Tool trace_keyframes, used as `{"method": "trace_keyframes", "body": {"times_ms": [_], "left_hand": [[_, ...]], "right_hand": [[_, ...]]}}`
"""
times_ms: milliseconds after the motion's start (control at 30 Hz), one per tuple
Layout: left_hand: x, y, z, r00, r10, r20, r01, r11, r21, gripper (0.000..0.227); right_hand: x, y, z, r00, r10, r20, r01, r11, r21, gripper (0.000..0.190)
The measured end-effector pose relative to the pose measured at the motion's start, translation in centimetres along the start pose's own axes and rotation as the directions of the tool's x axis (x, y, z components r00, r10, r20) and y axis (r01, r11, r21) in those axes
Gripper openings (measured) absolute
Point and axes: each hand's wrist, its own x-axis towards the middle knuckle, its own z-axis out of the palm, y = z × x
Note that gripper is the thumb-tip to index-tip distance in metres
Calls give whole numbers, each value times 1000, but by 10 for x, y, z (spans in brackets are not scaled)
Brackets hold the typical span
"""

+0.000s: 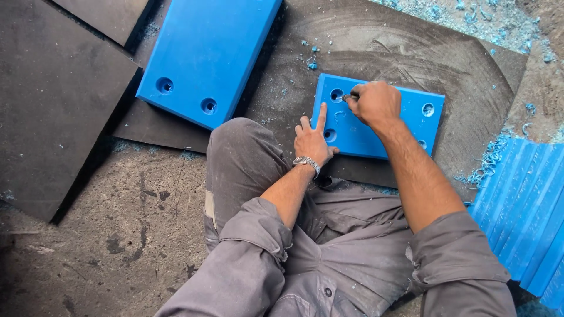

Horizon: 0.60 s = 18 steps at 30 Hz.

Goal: Grinding and finishing the edges and holes of blue plastic blocks using an angle grinder and a deburring tool.

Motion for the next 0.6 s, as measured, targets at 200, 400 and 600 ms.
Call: {"method": "trace_keyframes", "body": {"times_ms": [200,400,600], "left_hand": [[0,3,-2,999,-28,33,28,1000,2,144],[0,4,-5,998,-39,48,39,999,-4,142],[1,6,-6,998,-44,55,45,999,-14,141]], "right_hand": [[36,7,13,986,-151,-66,141,980,-140,24],[23,14,5,987,87,135,-87,996,-4,32],[0,7,14,942,203,267,-240,964,115,35]]}}
